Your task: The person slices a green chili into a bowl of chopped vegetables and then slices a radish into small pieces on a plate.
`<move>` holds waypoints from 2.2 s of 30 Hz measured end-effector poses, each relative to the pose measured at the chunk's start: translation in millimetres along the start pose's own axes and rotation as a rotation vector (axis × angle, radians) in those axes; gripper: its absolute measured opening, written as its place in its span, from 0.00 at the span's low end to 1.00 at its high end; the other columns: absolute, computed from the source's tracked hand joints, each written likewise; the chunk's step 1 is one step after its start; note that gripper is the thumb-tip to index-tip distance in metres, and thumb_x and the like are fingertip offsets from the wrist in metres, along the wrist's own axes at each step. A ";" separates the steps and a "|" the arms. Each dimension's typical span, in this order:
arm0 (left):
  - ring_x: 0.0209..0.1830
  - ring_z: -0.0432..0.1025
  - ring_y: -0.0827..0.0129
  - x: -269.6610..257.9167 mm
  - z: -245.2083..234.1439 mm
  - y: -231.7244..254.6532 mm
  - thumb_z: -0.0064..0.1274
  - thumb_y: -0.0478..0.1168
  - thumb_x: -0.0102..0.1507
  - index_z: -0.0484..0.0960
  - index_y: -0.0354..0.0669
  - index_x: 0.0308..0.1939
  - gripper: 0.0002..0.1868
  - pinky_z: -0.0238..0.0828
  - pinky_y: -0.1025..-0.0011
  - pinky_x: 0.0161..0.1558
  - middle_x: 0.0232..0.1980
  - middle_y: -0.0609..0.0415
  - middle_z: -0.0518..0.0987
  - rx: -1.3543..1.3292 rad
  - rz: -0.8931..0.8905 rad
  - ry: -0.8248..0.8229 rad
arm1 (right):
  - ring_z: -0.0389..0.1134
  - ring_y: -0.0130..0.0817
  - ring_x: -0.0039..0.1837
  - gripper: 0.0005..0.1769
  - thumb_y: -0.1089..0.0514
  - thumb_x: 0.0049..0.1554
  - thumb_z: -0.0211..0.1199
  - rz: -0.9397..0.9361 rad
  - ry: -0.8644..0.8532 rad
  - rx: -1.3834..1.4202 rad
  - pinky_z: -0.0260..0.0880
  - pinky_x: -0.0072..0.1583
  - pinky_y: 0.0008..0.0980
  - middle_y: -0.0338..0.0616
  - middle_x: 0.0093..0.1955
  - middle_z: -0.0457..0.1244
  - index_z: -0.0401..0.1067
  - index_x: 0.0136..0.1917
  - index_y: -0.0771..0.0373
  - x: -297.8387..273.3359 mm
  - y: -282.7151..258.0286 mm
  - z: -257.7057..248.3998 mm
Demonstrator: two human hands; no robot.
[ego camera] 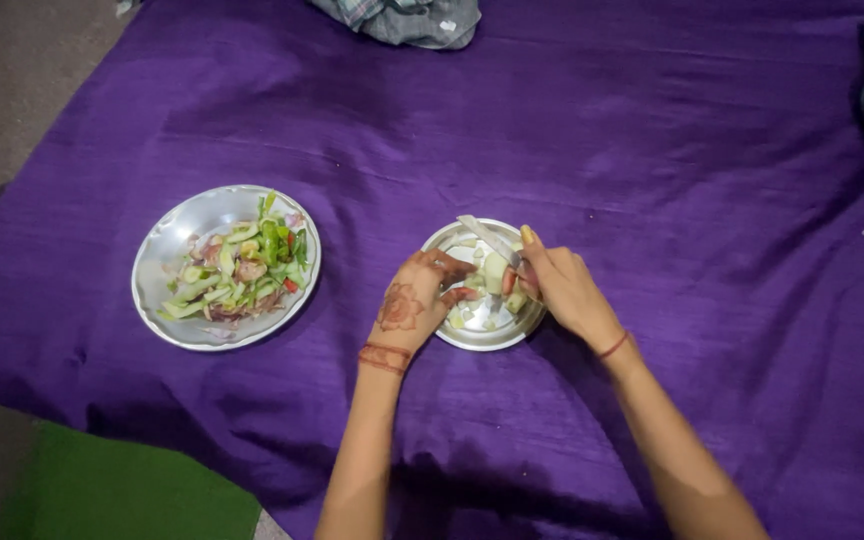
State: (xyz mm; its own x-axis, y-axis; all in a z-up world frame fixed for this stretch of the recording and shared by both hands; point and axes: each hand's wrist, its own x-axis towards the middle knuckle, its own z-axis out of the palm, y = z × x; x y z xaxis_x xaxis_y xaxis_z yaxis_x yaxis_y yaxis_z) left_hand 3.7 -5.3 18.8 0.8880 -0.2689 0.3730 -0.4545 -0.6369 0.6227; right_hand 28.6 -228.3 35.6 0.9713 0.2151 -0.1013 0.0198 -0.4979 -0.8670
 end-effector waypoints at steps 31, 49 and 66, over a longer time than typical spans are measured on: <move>0.37 0.81 0.64 9.9 -2.8 2.6 0.65 0.37 0.57 0.85 0.40 0.39 0.08 0.77 0.68 0.40 0.38 0.53 0.84 -0.195 -0.313 -0.129 | 0.46 0.17 0.28 0.33 0.39 0.70 0.41 -0.148 -0.021 0.397 0.45 0.33 0.25 0.27 0.24 0.48 0.75 0.40 0.64 2.1 28.2 23.1; 0.47 0.81 0.73 3.2 8.1 0.3 0.52 0.39 0.70 0.80 0.37 0.50 0.10 0.77 0.74 0.51 0.46 0.52 0.88 -0.645 -0.390 0.071 | 0.63 0.30 0.35 0.12 0.58 0.54 0.73 -0.459 0.314 -0.109 0.62 0.39 0.32 0.43 0.38 0.61 0.75 0.46 0.68 -7.3 -4.0 23.5; 0.45 0.79 0.65 5.8 -28.8 16.6 0.67 0.40 0.57 0.88 0.47 0.45 0.12 0.76 0.66 0.48 0.48 0.57 0.83 -0.024 -0.194 -0.228 | 0.65 0.20 0.36 0.10 0.55 0.60 0.67 -0.243 0.202 0.120 0.64 0.38 0.26 0.36 0.32 0.65 0.76 0.48 0.65 -5.9 6.7 20.4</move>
State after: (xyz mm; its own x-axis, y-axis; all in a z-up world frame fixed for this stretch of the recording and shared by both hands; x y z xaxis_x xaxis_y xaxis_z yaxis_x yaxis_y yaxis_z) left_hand -0.7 3.4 51.1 0.9500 -0.3010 0.0832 -0.2740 -0.6755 0.6846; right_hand 18.2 -215.7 20.5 0.9693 0.1382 0.2034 0.2398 -0.3474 -0.9065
